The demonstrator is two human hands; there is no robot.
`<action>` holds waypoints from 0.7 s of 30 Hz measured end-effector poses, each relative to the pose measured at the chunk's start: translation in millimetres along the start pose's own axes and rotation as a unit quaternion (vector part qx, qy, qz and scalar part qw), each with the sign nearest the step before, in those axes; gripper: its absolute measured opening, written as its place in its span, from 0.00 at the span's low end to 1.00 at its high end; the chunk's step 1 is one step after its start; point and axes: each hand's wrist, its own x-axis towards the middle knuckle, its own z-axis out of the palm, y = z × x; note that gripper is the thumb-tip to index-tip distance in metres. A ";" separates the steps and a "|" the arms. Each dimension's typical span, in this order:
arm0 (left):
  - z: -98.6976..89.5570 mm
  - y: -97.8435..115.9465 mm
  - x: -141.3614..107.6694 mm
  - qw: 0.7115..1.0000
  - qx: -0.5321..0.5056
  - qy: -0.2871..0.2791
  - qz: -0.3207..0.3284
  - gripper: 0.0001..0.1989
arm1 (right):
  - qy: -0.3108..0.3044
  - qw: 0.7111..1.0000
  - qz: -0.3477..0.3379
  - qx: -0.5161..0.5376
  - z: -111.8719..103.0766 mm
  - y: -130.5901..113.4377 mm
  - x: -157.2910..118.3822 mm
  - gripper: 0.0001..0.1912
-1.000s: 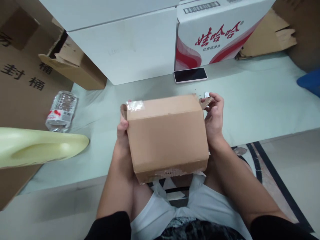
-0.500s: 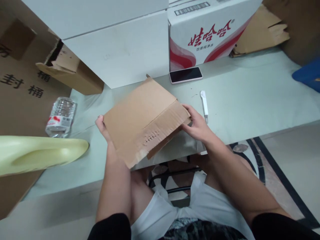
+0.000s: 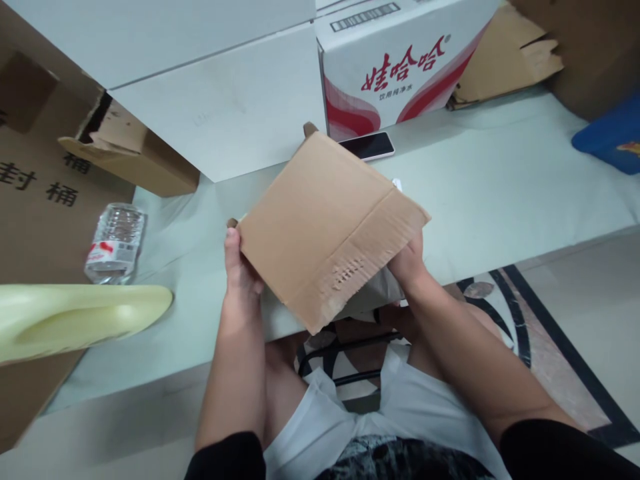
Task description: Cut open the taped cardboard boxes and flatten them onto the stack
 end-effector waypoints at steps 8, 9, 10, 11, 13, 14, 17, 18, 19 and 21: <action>9.2 27.8 -11.5 0.992 -0.058 0.100 -0.044 0.24 | 0.227 0.972 0.033 -0.054 4.6 -12.3 7.6 0.06; 14.0 30.4 -14.9 0.990 -0.054 0.121 -0.053 0.26 | 0.201 0.978 0.008 -0.060 5.0 -15.1 6.0 0.03; 18.8 32.3 -18.6 0.988 -0.050 0.137 -0.056 0.27 | 0.153 0.986 -0.024 -0.064 5.8 -17.9 3.7 0.02; 23.2 33.6 -22.2 0.986 -0.048 0.149 -0.055 0.27 | 0.092 0.992 -0.058 -0.068 7.3 -20.4 0.8 0.05; 29.6 34.5 -28.9 0.986 -0.052 0.152 -0.053 0.25 | -0.028 0.989 -0.116 -0.086 12.6 -23.5 -6.3 0.08; 31.3 34.1 -31.4 0.987 -0.054 0.143 -0.055 0.25 | -0.076 0.982 -0.139 -0.101 16.2 -23.9 -10.0 0.09; 29.5 30.0 -33.9 0.991 -0.038 0.109 -0.066 0.27 | -0.166 0.957 -0.200 -0.129 27.7 -23.3 -20.9 0.12; 26.0 28.0 -33.0 0.992 -0.035 0.109 -0.058 0.27 | -0.181 0.950 -0.219 -0.128 30.6 -23.7 -24.1 0.14; 21.0 25.9 -31.3 0.992 -0.037 0.113 -0.046 0.26 | -0.189 0.945 -0.237 -0.120 32.4 -24.6 -26.7 0.15; 6.9 22.6 -26.6 0.989 -0.062 0.132 -0.014 0.24 | -0.177 0.945 -0.258 -0.091 32.0 -28.3 -29.5 0.14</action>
